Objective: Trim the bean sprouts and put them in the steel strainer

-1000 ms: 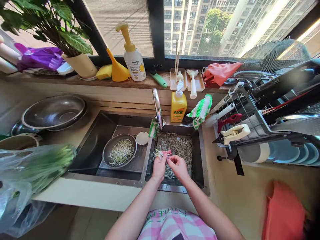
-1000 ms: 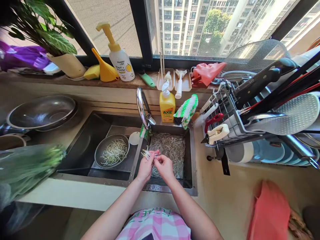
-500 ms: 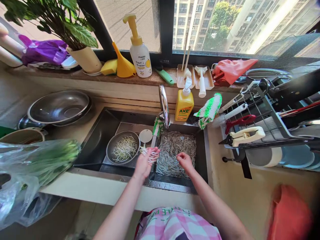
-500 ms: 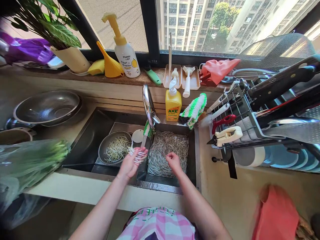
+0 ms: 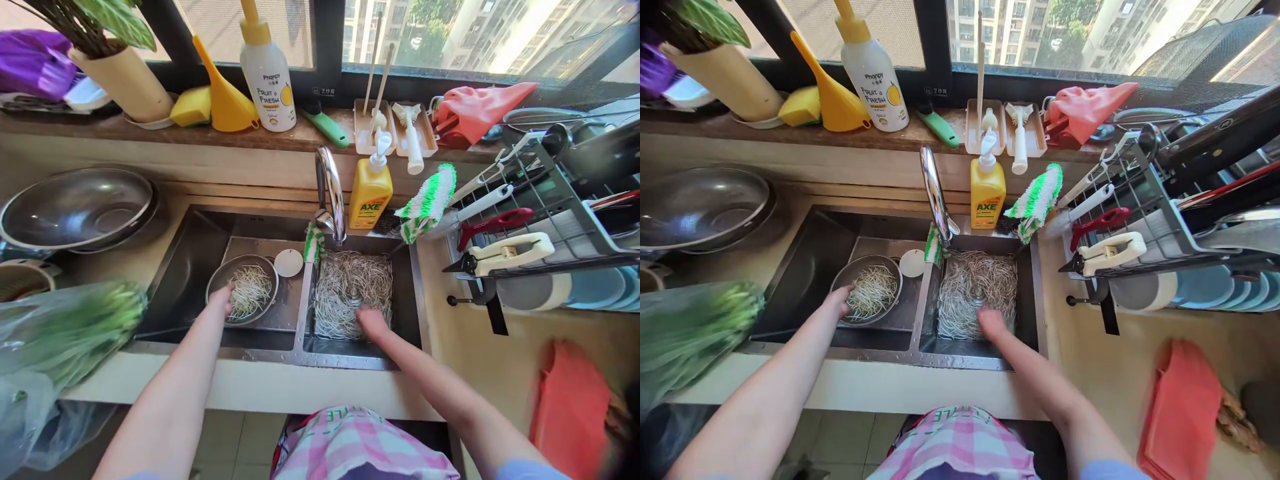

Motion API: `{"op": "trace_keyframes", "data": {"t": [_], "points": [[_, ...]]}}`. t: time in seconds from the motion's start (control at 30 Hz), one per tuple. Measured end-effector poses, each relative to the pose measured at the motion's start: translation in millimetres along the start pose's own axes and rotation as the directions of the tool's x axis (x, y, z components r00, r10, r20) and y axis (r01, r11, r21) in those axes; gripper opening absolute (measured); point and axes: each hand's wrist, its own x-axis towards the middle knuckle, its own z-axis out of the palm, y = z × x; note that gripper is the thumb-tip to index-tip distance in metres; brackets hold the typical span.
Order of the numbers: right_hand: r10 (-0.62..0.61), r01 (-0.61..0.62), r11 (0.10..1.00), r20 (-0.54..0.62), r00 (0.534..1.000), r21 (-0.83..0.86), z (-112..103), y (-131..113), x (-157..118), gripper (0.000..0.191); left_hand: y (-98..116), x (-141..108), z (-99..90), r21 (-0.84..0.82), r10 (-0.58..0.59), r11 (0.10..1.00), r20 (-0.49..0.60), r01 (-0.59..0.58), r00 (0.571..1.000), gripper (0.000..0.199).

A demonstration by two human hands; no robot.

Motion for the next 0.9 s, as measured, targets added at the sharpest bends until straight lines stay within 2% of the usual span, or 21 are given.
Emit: {"op": "trace_keyframes", "data": {"t": [0.07, 0.13, 0.2, 0.23, 0.27, 0.3, 0.33, 0.4, 0.43, 0.47, 0.53, 0.63, 0.7, 0.77, 0.9], "points": [[-0.076, 0.079, 0.996, 0.063, 0.995, -0.037, 11, -12, 0, 0.025, -2, 1, 2.6, -0.003, 0.052, 0.999, -0.033, -0.052, 0.998, 0.021], [-0.103, 0.11, 0.991, 0.093, 0.99, -0.077, 20, -18, 5, 0.038, -3, -4, 8.3, -0.009, 0.098, 0.995, -0.056, -0.099, 0.994, 0.023], [-0.092, 0.104, 0.988, 0.103, 0.99, -0.111, 23, -16, 16, 0.044, -9, -20, 19.1, -0.036, 0.165, 0.986, -0.018, -0.166, 0.986, 0.023], [-0.078, 0.091, 0.988, 0.104, 0.992, -0.123, 21, -12, 22, 0.041, -15, -33, 26.8, -0.055, 0.202, 0.978, 0.035, -0.2, 0.979, 0.022], [-0.057, 0.07, 0.989, 0.101, 0.993, -0.132, 19, -7, 29, 0.037, -25, -49, 36.0, -0.109, 0.298, 0.953, 0.168, -0.282, 0.94, 0.021], [-0.03, 0.042, 0.989, 0.091, 0.995, -0.139, 15, -1, 35, 0.033, -39, -66, 46.8, -0.13, 0.358, 0.934, 0.32, -0.334, 0.877, 0.021], [0.005, 0.005, 0.99, 0.072, 0.997, -0.143, 11, 5, 40, 0.029, -57, -84, 58.8, -0.099, 0.35, 0.933, 0.463, -0.345, 0.814, 0.02], [0.077, -0.073, 0.987, 0.024, 0.997, -0.141, 4, 15, 47, 0.03, -99, -113, 85.3, 0.024, 0.224, 0.939, 0.714, -0.343, 0.663, 0.014], [0.101, -0.099, 0.986, 0.006, 0.995, -0.133, 1, 18, 49, 0.031, -121, -121, 98.7, 0.066, 0.181, 0.928, 0.78, -0.367, 0.599, 0.015], [0.112, -0.111, 0.986, 0.0, 0.994, -0.121, 0, 21, 49, 0.032, -142, -124, 111.6, 0.095, 0.166, 0.912, 0.802, -0.398, 0.573, 0.019], [0.112, -0.11, 0.99, 0.018, 0.994, -0.092, -1, 26, 48, 0.027, -178, -118, 133.7, 0.139, 0.178, 0.883, 0.784, -0.448, 0.595, 0.026], [0.15, -0.149, 0.987, 0.02, 0.988, -0.055, -1, 34, 46, 0.026, -206, -92, 151.7, 0.108, 0.222, 0.905, 0.703, -0.41, 0.675, 0.014], [0.195, -0.195, 0.98, -0.009, 0.981, -0.026, 0, 37, 46, 0.033, -212, -80, 152.5, 0.085, 0.232, 0.922, 0.662, -0.379, 0.713, 0.003], [0.203, -0.202, 0.979, -0.003, 0.979, 0.026, 3, 37, 46, 0.035, -214, -77, 148.0, 0.073, 0.231, 0.931, 0.638, -0.357, 0.734, 0.008], [0.174, -0.175, 0.966, 0.023, 0.985, 0.188, 9, 38, 45, 0.02, -215, -89, 143.6, 0.084, 0.192, 0.944, 0.647, -0.319, 0.738, 0.021]]}}
